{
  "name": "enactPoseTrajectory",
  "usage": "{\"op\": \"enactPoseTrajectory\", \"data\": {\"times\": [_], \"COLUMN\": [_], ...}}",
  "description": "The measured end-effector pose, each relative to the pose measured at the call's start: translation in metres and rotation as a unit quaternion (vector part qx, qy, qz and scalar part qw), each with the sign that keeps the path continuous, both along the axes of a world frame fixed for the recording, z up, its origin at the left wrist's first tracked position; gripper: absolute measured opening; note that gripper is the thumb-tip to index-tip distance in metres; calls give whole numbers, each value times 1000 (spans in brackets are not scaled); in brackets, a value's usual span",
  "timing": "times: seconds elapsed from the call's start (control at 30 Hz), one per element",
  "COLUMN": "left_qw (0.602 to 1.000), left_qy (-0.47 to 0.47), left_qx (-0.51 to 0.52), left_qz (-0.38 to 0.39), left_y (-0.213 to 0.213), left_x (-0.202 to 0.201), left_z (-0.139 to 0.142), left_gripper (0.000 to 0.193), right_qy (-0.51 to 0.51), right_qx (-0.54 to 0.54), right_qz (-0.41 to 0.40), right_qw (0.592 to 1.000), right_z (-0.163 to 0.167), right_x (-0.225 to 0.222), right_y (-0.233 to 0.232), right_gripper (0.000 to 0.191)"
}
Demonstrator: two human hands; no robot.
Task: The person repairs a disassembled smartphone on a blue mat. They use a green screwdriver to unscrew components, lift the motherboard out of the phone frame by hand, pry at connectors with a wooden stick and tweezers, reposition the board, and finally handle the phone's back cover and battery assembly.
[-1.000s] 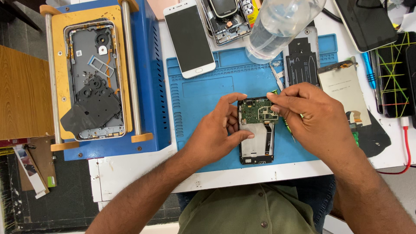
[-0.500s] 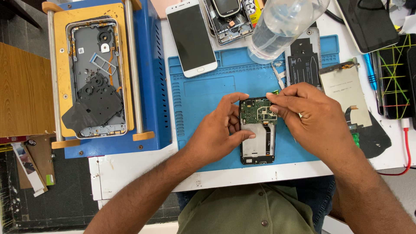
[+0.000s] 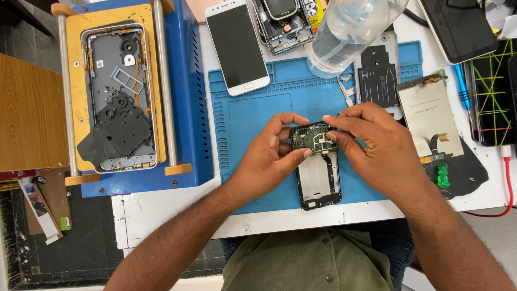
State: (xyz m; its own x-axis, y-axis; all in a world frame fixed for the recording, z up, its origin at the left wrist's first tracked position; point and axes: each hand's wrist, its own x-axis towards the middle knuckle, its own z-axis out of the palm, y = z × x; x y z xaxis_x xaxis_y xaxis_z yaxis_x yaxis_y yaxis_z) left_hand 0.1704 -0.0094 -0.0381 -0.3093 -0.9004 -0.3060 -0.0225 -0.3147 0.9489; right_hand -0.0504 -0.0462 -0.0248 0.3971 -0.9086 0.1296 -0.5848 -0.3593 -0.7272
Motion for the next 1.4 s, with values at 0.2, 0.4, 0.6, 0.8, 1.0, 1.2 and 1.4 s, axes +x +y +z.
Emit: {"op": "enactPoseTrajectory", "data": {"times": [0.2,0.4,0.6,0.8,1.0,1.2,1.4], "left_qw": [1000,1000,994,994,993,990,989], "left_qy": [1,29,108,108,113,136,141], "left_qx": [-1,-7,23,26,23,28,35], "left_qz": [-3,-8,9,10,25,36,38], "left_y": [-1,-2,-2,-4,-4,-3,-2], "left_x": [1,3,8,10,12,16,18], "left_z": [0,-3,-8,-12,-11,-11,-9], "left_gripper": [44,43,36,35,34,33,33], "right_qy": [-63,-224,-207,-130,-94,-74,-77], "right_qx": [59,272,209,66,10,70,73], "right_qz": [-28,-30,-13,25,60,37,31], "right_qw": [996,936,956,989,994,994,994], "right_z": [-5,-27,-32,-22,-16,-23,-30], "right_x": [-4,-10,-11,-8,-8,-5,-2], "right_y": [1,2,8,8,7,10,14], "right_gripper": [35,41,41,51,77,80,75]}}
